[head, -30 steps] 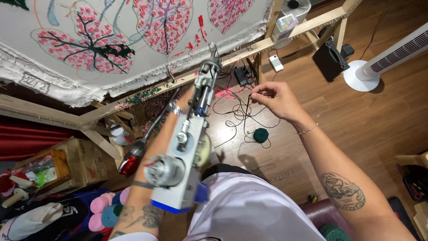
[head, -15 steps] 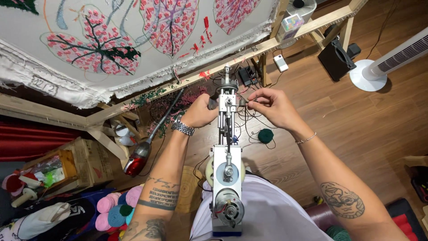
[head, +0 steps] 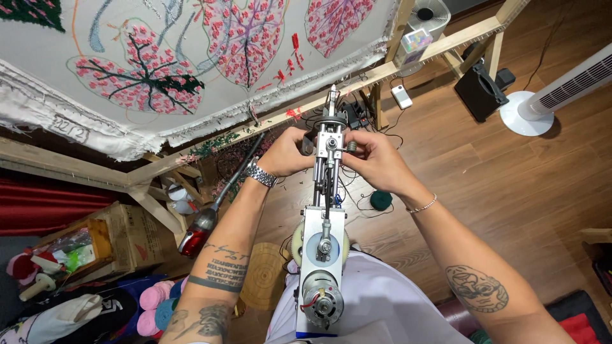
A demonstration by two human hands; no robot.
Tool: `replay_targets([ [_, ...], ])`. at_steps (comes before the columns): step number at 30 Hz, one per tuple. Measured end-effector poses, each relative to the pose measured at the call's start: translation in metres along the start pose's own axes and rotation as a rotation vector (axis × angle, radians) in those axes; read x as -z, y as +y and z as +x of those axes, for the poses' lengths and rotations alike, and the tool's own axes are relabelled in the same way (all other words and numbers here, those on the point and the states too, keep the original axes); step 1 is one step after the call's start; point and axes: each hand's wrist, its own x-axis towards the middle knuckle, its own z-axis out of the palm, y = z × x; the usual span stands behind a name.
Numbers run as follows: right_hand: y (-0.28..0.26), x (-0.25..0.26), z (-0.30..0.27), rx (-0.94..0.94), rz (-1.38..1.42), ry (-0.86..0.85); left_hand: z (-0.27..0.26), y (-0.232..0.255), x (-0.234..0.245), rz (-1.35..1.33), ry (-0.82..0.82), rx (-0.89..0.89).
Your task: Threading a rug tufting gun and using it to apply yarn to a design on a rug canvas.
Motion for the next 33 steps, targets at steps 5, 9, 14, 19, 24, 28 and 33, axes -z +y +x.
replay_targets([
  [5,-0.023,-0.01,-0.001,0.031,-0.081,0.028,-0.005,-0.027,0.006,-0.05,-0.042,0.138],
  [9,-0.016,-0.005,-0.002,0.04,-0.104,0.048,-0.01,-0.003,0.013,-0.062,-0.04,0.11],
  [14,-0.021,0.002,-0.003,0.099,-0.129,0.067,-0.016,0.019,0.018,-0.038,-0.005,0.271],
  [19,-0.026,-0.001,-0.004,0.12,-0.077,0.022,-0.02,-0.003,0.02,-0.011,0.002,0.277],
  [24,-0.025,-0.009,0.0,0.253,-0.119,-0.017,-0.017,0.016,0.017,0.004,-0.003,0.208],
  [28,-0.019,-0.006,0.003,0.214,-0.237,0.028,-0.017,0.004,0.014,-0.011,0.011,0.304],
  [33,-0.031,-0.001,0.001,0.258,-0.389,0.058,-0.016,0.014,0.012,-0.015,0.009,0.258],
])
